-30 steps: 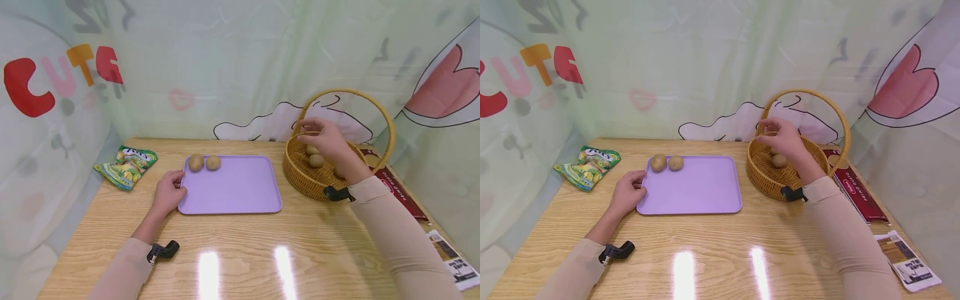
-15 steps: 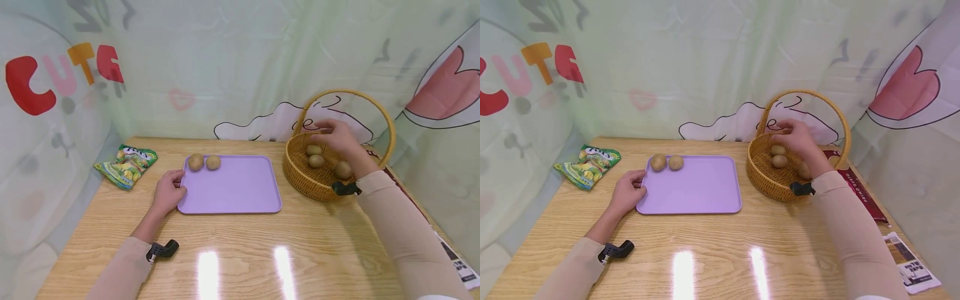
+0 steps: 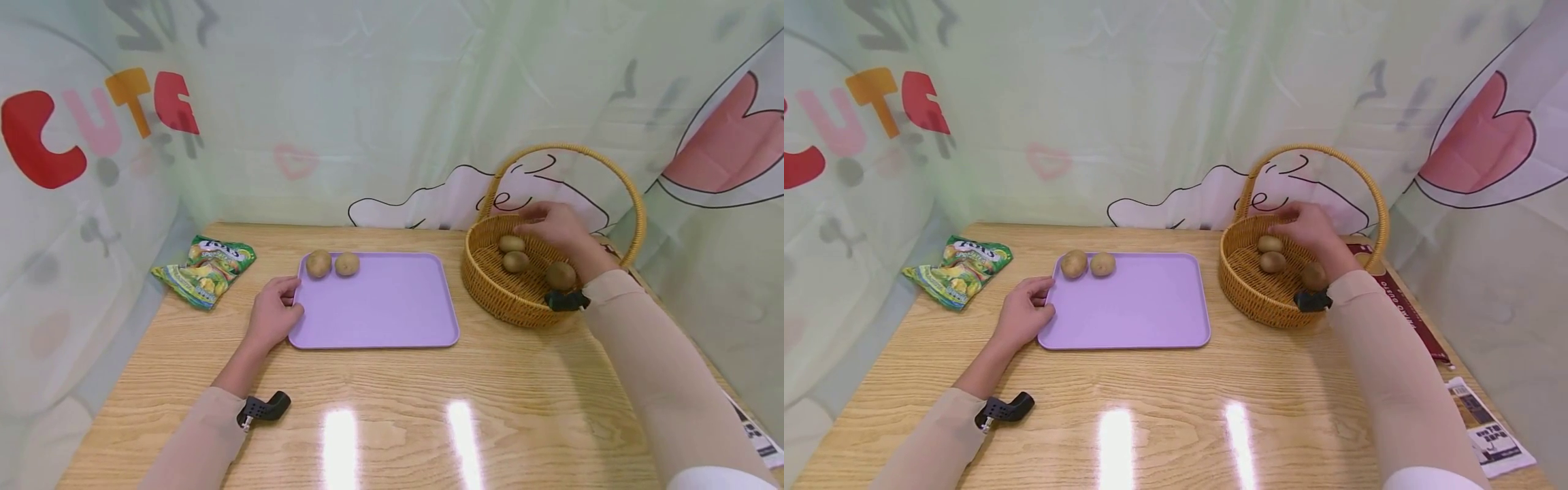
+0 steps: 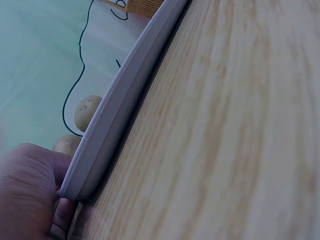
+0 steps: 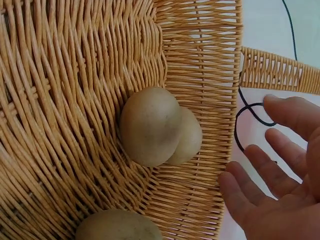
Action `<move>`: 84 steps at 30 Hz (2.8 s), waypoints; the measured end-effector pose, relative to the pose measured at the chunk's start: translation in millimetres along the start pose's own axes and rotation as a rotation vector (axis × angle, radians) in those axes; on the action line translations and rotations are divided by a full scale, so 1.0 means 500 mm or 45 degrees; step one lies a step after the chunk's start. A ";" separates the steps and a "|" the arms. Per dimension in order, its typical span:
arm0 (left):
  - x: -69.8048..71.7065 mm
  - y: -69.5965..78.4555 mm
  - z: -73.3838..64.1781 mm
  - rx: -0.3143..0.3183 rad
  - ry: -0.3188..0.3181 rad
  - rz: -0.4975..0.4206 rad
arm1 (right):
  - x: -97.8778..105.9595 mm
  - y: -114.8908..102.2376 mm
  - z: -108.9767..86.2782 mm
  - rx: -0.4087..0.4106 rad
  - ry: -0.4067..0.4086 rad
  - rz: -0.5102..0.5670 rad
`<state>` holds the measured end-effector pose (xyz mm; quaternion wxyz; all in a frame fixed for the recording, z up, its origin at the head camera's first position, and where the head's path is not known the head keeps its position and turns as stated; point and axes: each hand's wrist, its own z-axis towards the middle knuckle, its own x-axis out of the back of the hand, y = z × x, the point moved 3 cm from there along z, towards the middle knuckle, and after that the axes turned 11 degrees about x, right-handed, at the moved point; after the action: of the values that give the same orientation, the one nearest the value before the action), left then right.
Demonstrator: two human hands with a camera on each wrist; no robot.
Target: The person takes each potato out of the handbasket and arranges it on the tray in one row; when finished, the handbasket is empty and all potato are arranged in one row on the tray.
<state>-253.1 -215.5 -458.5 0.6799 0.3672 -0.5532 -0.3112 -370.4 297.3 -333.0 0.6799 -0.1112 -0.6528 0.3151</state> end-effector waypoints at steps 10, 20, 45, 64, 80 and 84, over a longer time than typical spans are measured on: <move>0.000 -0.005 0.002 -0.010 0.000 -0.010 | -0.018 0.027 0.018 -0.013 -0.131 -0.035; -0.004 -0.009 0.002 -0.010 -0.004 -0.022 | -0.027 0.035 0.010 -0.030 -0.327 -0.062; -0.002 -0.005 0.003 0.013 -0.014 -0.032 | -0.050 0.023 0.008 0.112 -0.536 -0.105; 0.005 -0.002 0.010 -0.013 0.003 -0.013 | -0.065 0.011 0.014 0.089 -0.711 -0.047; 0.001 -0.008 0.011 -0.017 0.007 -0.021 | -0.066 0.016 0.017 0.148 -0.658 -0.119; -0.004 -0.010 0.010 -0.034 0.031 -0.022 | -0.060 0.019 0.011 0.122 -0.608 -0.085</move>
<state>-258.7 -217.2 -463.1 0.6887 0.3666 -0.5375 -0.3199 -376.7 286.3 -362.4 0.5207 0.0205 -0.7826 0.3406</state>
